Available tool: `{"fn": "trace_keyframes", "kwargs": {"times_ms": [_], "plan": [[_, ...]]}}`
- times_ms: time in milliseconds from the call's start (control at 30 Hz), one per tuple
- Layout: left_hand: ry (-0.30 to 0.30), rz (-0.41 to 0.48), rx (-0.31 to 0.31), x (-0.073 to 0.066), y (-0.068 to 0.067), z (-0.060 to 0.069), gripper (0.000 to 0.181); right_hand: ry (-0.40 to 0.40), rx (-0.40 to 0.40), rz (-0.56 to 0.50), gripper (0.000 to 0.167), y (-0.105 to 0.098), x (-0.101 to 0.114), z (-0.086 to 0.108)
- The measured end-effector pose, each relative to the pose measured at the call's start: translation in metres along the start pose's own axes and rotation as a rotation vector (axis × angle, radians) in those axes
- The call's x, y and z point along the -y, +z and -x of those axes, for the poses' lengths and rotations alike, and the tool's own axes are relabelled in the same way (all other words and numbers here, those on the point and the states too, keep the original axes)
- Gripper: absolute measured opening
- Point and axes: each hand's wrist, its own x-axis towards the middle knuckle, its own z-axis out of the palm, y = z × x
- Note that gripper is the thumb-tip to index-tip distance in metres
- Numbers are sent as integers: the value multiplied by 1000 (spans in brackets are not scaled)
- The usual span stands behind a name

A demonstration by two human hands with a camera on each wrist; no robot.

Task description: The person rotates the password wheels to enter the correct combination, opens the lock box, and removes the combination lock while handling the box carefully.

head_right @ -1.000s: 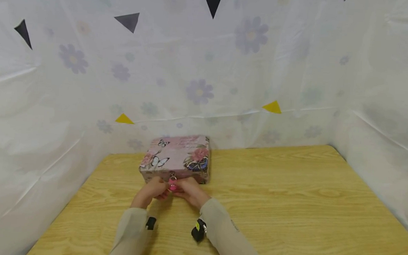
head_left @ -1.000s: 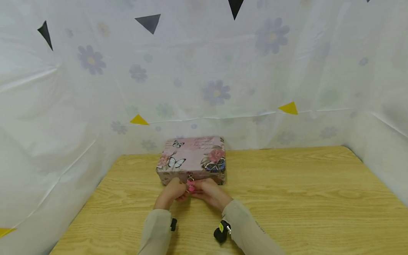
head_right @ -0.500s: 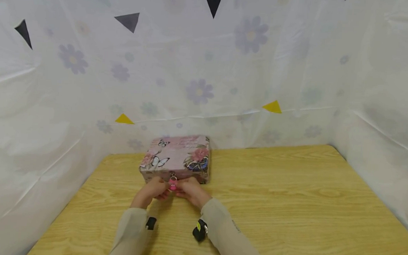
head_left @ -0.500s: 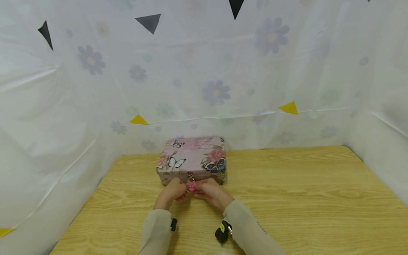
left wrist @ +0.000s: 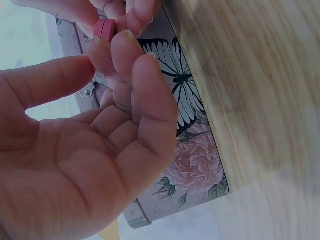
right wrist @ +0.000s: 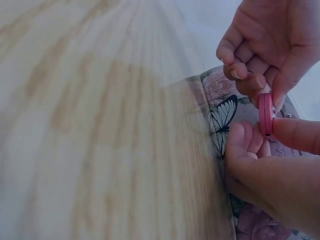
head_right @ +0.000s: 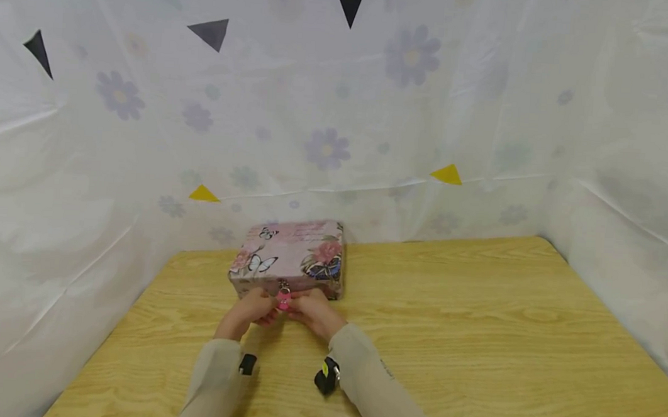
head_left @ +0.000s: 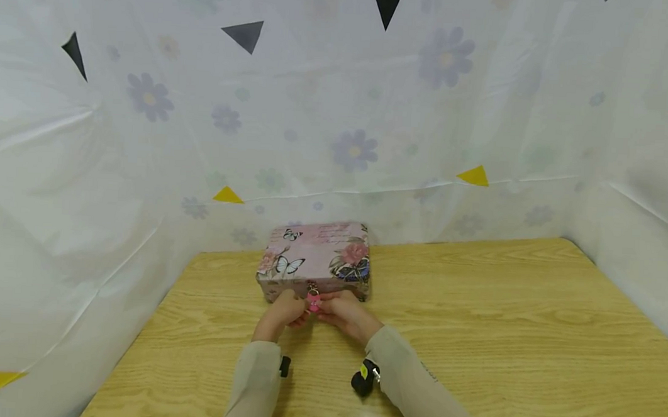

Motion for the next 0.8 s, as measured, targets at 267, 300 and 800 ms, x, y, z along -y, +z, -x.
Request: {"fn": "trace_keyframes", "kwargs": {"times_ms": [267,300,800], "plan": [[3,0,-3,-2,-1,0,25,22,-16,-16,30,0,3,-1],[2,2,-5,-2,-1,0,24,26,-16,-12,31,0,4,0],[-17,-1,0,-2,0,1,25,11,19,37,26,-3,1,2]]}}
